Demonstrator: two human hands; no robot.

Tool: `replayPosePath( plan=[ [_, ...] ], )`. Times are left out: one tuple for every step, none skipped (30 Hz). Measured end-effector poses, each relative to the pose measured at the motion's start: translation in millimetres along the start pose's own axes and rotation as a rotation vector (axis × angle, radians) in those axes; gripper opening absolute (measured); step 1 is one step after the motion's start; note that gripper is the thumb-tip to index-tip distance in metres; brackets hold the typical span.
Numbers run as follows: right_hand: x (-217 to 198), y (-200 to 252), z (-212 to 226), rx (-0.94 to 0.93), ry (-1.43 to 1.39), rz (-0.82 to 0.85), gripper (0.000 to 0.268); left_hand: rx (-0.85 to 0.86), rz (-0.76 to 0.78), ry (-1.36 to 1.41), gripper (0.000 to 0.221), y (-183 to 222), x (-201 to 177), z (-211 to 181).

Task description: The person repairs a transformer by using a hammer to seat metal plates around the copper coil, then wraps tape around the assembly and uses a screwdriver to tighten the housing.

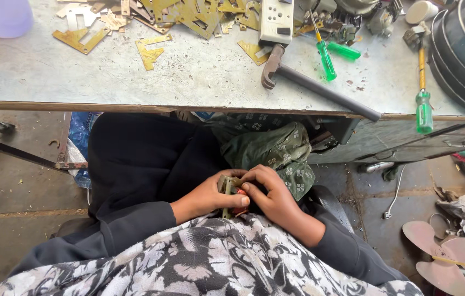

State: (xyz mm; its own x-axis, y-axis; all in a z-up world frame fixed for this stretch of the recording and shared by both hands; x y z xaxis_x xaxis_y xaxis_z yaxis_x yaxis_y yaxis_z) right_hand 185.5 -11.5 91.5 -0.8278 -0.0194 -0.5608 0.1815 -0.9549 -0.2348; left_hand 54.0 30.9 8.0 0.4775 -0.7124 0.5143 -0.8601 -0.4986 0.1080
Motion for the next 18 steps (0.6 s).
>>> replayPosePath(
  plan=[
    [1,-1,5,-0.015,-0.003,-0.002,0.012,-0.009,0.028,0.021,0.070,3,5,-2],
    [2,-1,10,-0.030,-0.006,-0.005,0.014,-0.017,0.009,-0.025,0.068,4,6,-4],
    [2,-1,14,-0.043,-0.010,-0.010,0.016,-0.027,-0.009,-0.071,0.065,5,8,-6],
    [4,-1,17,-0.020,-0.040,0.008,0.017,-0.037,-0.026,-0.117,0.062,7,10,-7],
    [6,-1,18,0.002,-0.071,0.025,0.017,-0.048,-0.035,-0.134,0.061,9,11,-8],
    [7,-1,19,0.025,-0.101,0.041,0.018,-0.058,-0.044,-0.152,0.060,11,12,-8],
    [7,-2,21,0.000,-0.080,0.046,0.018,-0.065,-0.055,-0.171,0.060,12,12,-9],
    [5,-4,23,-0.024,-0.058,0.050,0.018,-0.065,-0.051,-0.198,0.059,12,12,-9],
    [4,-4,24,-0.048,-0.037,0.056,0.018,-0.066,-0.049,-0.223,0.059,12,11,-8],
    [3,-4,24,-0.057,-0.026,0.068,0.017,-0.067,-0.046,-0.249,0.060,12,10,-8],
    [1,-3,23,-0.064,-0.014,0.078,0.015,-0.064,-0.035,-0.238,0.059,10,9,-7],
    [-1,-2,24,-0.071,-0.003,0.089,0.014,-0.060,-0.023,-0.228,0.059,10,7,-7],
    [-3,0,26,-0.107,0.014,0.098,0.014,-0.055,-0.013,-0.217,0.059,9,6,-6],
    [-5,2,29,-0.142,0.030,0.108,0.014,-0.051,-0.008,-0.207,0.058,7,5,-4],
    [-5,6,33,-0.175,0.042,0.119,0.014,-0.052,-0.005,-0.194,0.057,8,5,-1],
    [-6,9,36,-0.192,0.048,0.132,0.015,-0.052,-0.003,-0.181,0.057,9,5,2],
    [-7,9,39,-0.209,0.049,0.141,0.016,-0.044,0.001,-0.204,0.057,8,4,3],
    [-10,7,41,-0.226,0.050,0.151,0.016,-0.036,0.005,-0.228,0.057,6,3,4]
  ],
)
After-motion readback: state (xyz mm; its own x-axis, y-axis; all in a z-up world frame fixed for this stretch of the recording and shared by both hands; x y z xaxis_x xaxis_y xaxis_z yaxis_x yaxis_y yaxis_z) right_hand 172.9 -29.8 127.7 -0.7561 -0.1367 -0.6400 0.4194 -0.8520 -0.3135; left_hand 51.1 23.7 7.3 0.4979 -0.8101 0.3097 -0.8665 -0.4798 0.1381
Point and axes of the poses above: each hand's wrist, its own y-axis away from the middle knuckle, its own x-axis out of the palm, z = x × y, the point moved 6 cm from there along -y, towards the middle knuckle, and after that the axes turned 1 degree about -x, right-handed, at the moved point
